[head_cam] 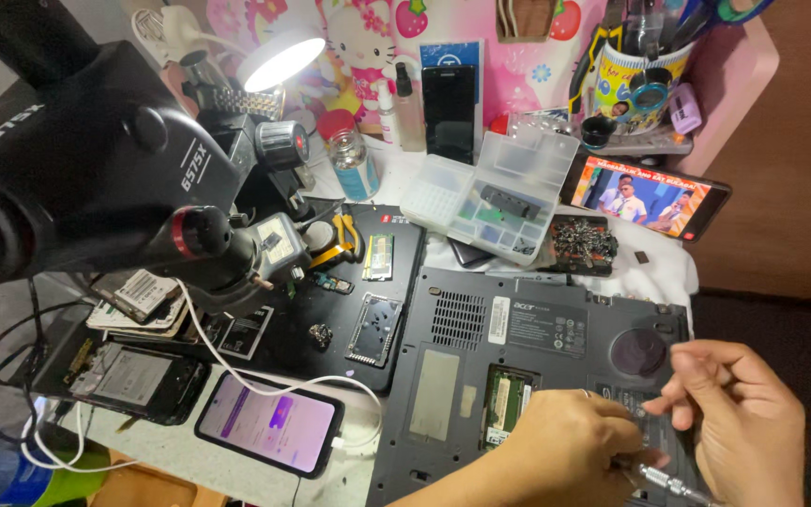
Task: The person uses a screwdriver to remove screws from the bottom panel of a laptop, then removes the hard drive and places it on the table. The person then reinserts the hard drive and secures it with screws.
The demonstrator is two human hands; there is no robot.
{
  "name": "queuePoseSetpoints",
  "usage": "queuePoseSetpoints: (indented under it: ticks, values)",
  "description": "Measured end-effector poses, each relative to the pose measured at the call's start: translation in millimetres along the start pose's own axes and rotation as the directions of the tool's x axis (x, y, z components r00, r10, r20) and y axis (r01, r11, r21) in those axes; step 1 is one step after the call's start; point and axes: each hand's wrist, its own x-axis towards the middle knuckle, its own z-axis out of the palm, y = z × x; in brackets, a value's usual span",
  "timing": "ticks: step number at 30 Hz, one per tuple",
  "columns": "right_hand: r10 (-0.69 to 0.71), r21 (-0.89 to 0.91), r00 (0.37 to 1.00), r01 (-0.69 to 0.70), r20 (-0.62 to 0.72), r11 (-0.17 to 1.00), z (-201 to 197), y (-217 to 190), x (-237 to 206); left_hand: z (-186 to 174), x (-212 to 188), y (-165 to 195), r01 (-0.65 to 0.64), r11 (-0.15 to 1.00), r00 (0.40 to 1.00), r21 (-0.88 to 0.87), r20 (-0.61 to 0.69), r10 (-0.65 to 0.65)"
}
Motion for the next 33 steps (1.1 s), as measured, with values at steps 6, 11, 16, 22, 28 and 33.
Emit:
queuePoseSetpoints:
  ticks: [6, 11, 16, 22, 28, 33]
  values:
    - [0.04, -0.007, 0.997, -0.041, -0.06, 0.999, 3, 1, 2, 0, -2, 7, -0.085, 0.989, 0.99, 0.123, 0.123, 0.07]
    - [0.0, -0.118, 0.995, -0.012, -0.103, 0.993, 26, -11, -9, -13, -2, 20, -0.05, 0.998, 0.984, 0.046, 0.173, 0.041]
    - [-0.142, -0.498, 0.982, 0.062, -0.125, 0.865, 49, -23, -24, -61, 24, 11, 0.22, 0.897, 0.914, -0.383, -0.241, -0.327]
    - [-0.25, -0.647, 0.968, 0.178, -0.021, 0.742, 57, -33, -23, -161, 89, -81, 0.395, 0.883, 0.8, 0.252, -0.568, -0.195]
    - [-0.366, -0.634, 0.931, 0.279, -0.007, 0.722, 67, -32, -23, -162, 134, -117, 0.715, 0.655, 0.691, 0.244, -0.393, -0.607]
    - [-0.348, -0.594, 0.937, 0.301, 0.038, 0.746, 65, -31, -26, -145, 149, -124, 0.716, 0.619, 0.693, 0.322, -0.433, -0.576]
